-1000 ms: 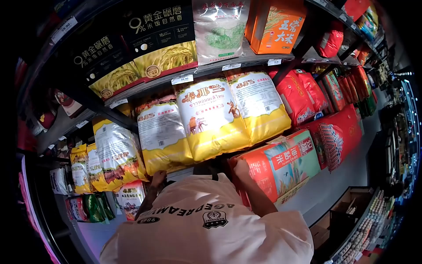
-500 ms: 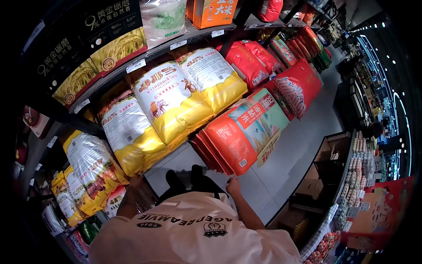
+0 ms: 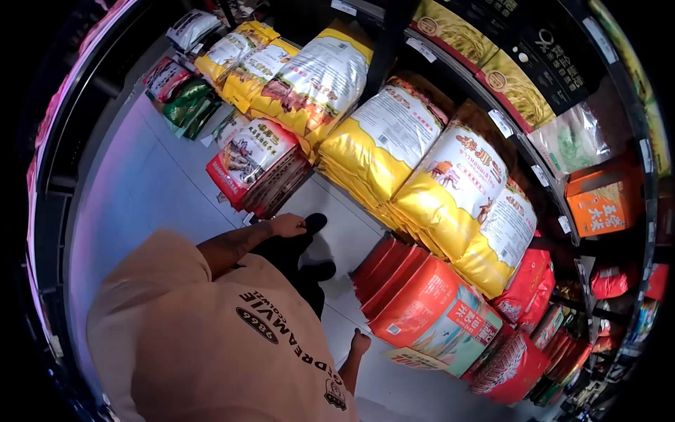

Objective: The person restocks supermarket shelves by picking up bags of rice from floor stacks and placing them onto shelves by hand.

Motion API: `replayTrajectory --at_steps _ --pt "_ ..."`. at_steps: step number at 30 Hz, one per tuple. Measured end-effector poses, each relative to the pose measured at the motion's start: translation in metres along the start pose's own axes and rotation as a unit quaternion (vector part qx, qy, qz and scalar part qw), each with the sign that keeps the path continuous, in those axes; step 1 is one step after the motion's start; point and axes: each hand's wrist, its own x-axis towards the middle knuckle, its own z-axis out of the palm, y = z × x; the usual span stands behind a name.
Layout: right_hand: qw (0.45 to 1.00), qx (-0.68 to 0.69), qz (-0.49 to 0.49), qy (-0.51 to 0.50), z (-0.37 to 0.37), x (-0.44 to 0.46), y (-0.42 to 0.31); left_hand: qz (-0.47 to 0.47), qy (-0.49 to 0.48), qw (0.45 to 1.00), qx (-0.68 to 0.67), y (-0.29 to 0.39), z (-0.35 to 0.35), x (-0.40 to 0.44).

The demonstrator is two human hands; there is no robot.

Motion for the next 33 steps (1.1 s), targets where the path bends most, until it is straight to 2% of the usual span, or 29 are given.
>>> replayTrajectory --at_steps 1,2,3,4,6,8,9,10,11,13,15,16,17,19,21,22,23,24,25,26,28,29,30,31,33 --pt "0.997 0.079 -0.010 0.022 -0.009 0.003 -0.004 -0.058 -0.005 0.998 -0.002 -0.025 0.005 -0.025" --pt "0.977 0.211 0.004 0.031 -0.012 0.006 -0.007 -0.068 0.022 0.997 0.006 -0.060 0.015 -0.046" --pt "0.979 0.203 -0.001 0.023 -0.012 0.009 -0.011 -0.111 0.002 0.993 0.044 -0.097 0.019 -0.065" --pt "0.980 0.198 -0.003 0.017 -0.012 0.011 -0.017 -0.151 0.002 0.988 0.024 -0.127 0.017 -0.089" --pt "0.978 0.208 -0.018 -0.018 -0.005 0.010 -0.032 -0.245 0.023 0.968 0.052 -0.174 0.009 -0.138" --pt "0.974 0.216 -0.058 0.024 0.015 0.000 -0.049 -0.318 -0.010 0.947 0.039 -0.201 -0.011 -0.172" --pt "0.972 0.217 -0.075 0.042 0.029 -0.008 -0.055 -0.321 -0.013 0.946 0.042 -0.220 -0.015 -0.176" --pt "0.979 0.189 -0.064 0.029 0.028 -0.036 -0.090 -0.325 -0.019 0.944 0.046 -0.234 -0.022 -0.177" --pt "0.990 0.121 -0.073 -0.008 0.048 -0.034 -0.087 -0.328 -0.029 0.943 0.050 -0.248 -0.027 -0.180" --pt "0.988 0.037 -0.121 -0.084 0.069 -0.064 -0.120 -0.298 -0.002 0.953 0.049 -0.266 -0.038 -0.164" --pt "0.976 0.004 -0.162 -0.143 0.089 -0.088 -0.137 -0.216 0.039 0.976 0.006 -0.233 -0.073 -0.155" --pt "0.977 -0.002 -0.148 -0.156 0.098 -0.096 -0.141 -0.169 0.120 0.978 0.015 -0.258 -0.056 -0.133" --pt "0.975 -0.009 -0.163 -0.150 0.105 -0.103 -0.142 -0.199 0.089 0.976 0.004 -0.245 -0.067 -0.119" --pt "0.978 0.000 -0.147 -0.146 0.110 -0.115 -0.139 -0.146 0.111 0.983 -0.006 -0.234 -0.066 -0.092" --pt "0.986 0.014 -0.121 -0.116 0.105 -0.127 -0.128 -0.122 0.064 0.990 0.031 -0.226 -0.070 -0.078" --pt "0.992 0.062 -0.083 -0.067 0.087 -0.144 -0.118 -0.065 0.008 0.995 0.076 -0.189 -0.065 -0.044" --pt "0.994 0.081 -0.070 -0.026 0.081 -0.148 -0.102 -0.038 -0.001 0.995 0.094 -0.175 -0.061 -0.035" --pt "0.993 0.117 -0.027 0.008 0.076 -0.154 -0.084 -0.045 -0.005 0.998 0.033 -0.168 -0.050 -0.027" --pt "0.987 0.150 -0.009 0.052 0.075 -0.160 -0.063 -0.039 -0.040 0.998 0.039 -0.188 -0.029 -0.003" --pt "0.979 0.179 0.011 0.093 0.076 -0.169 -0.042 -0.033 -0.041 0.995 0.089 -0.142 -0.042 -0.016" --pt "0.964 0.222 0.092 0.117 0.073 -0.196 -0.005 0.061 -0.086 0.986 0.129 -0.116 -0.033 -0.012" --pt "0.953 0.242 0.120 0.138 0.077 -0.209 0.012 0.088 -0.068 0.976 0.187 -0.105 -0.022 -0.011" --pt "0.936 0.276 0.154 0.153 0.085 -0.224 0.032 0.042 -0.115 0.982 0.145 -0.079 -0.020 -0.016" --pt "0.937 0.261 0.170 0.160 0.102 -0.237 0.055 0.113 -0.103 0.964 0.217 -0.086 -0.002 -0.004" --pt "0.936 0.229 0.201 0.174 0.139 -0.263 0.109 0.062 -0.175 0.948 0.259 -0.048 0.013 -0.006"
